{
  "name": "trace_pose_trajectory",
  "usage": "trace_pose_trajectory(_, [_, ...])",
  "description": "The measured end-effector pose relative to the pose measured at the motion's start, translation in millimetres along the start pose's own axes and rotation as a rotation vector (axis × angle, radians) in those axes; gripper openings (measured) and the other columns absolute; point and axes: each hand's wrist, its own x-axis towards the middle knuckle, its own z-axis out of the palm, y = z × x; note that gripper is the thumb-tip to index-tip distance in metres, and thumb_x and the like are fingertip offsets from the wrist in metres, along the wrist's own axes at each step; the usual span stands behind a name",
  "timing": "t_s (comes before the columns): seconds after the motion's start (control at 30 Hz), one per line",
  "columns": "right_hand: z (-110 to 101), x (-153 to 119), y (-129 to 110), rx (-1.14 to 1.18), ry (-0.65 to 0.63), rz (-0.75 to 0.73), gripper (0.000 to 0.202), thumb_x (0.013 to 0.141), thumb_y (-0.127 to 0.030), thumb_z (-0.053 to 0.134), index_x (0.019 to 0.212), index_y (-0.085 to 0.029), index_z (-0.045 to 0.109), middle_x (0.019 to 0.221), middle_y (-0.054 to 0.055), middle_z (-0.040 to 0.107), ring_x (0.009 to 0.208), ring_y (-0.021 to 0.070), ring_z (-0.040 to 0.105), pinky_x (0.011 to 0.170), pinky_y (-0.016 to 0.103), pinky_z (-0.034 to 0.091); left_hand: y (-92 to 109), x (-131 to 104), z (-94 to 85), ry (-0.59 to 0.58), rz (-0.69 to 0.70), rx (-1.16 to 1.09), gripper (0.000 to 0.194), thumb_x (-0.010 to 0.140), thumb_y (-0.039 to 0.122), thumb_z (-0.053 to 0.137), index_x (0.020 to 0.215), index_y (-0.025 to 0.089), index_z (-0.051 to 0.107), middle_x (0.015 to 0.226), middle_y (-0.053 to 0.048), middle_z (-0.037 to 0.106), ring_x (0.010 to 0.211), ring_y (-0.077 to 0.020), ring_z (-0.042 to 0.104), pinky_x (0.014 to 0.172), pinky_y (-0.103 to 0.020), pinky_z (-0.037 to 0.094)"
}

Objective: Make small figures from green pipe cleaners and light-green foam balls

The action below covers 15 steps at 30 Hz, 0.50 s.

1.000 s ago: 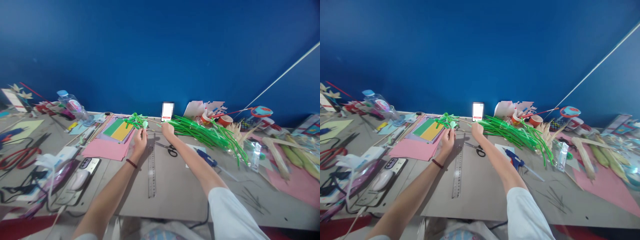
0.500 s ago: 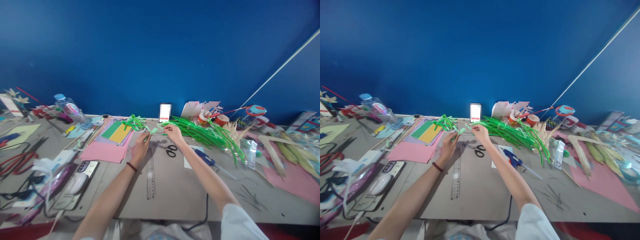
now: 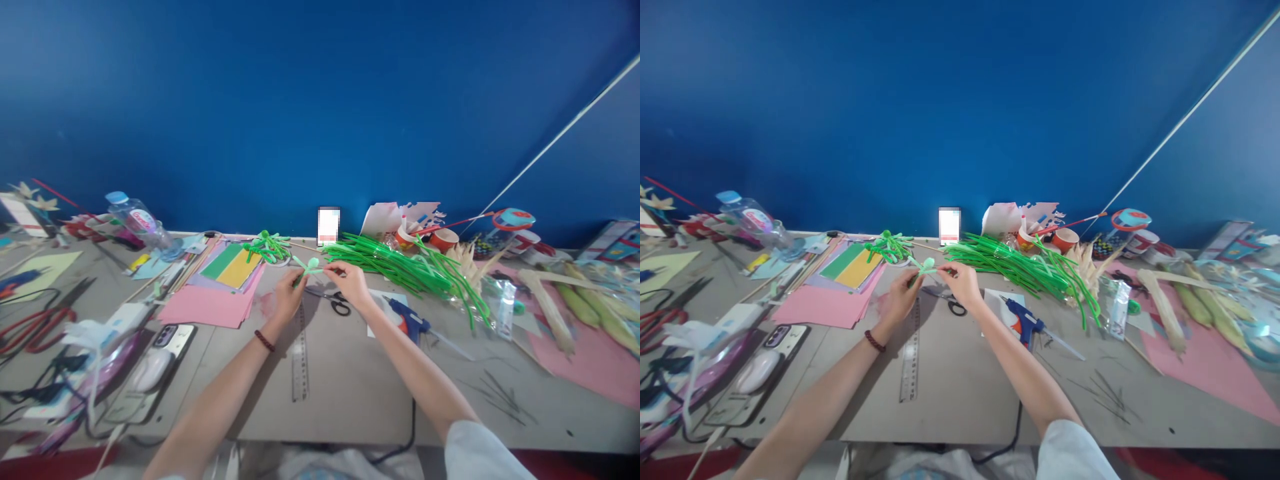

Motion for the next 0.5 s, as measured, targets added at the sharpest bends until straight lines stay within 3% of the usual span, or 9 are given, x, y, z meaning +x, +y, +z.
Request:
trace_pose_trajectory(0.2, [7.4, -4.5, 5.5, -0.057, 0.02, 0.002, 0.019, 0.075, -0.035, 0.059, 0.074, -0.019, 0.07, 0.078, 0.003, 0.07, 0.059, 0.0137, 0.053, 0.061, 0.025, 0.046, 3.7, -1.2, 1.8, -0.017, 0.057, 0.002, 0.016, 0.083, 0.035, 0.057, 0.081, 0.021, 0.066, 0.086, -0.006, 0.065, 0.082, -0.0203, 0.058, 0.076, -0.032, 0.045])
trace_pose_trajectory(0.5, [9.1, -4.0, 12.2, -0.099, 0.03, -0.027, 0.016, 0.075, -0.032, 0.057, 0.075, -0.019, 0.067, 0.079, 0.003, 0.069, 0.058, 0.0131, 0.052, 0.059, 0.024, 0.044, 8.4, -0.2, 2.2, 0.008, 0.033, -0.064, 0.021, 0.085, 0.035, 0.052, 0.073, 0.02, 0.063, 0.078, -0.005, 0.062, 0.078, -0.0184, 0.057, 0.074, -0.03, 0.044])
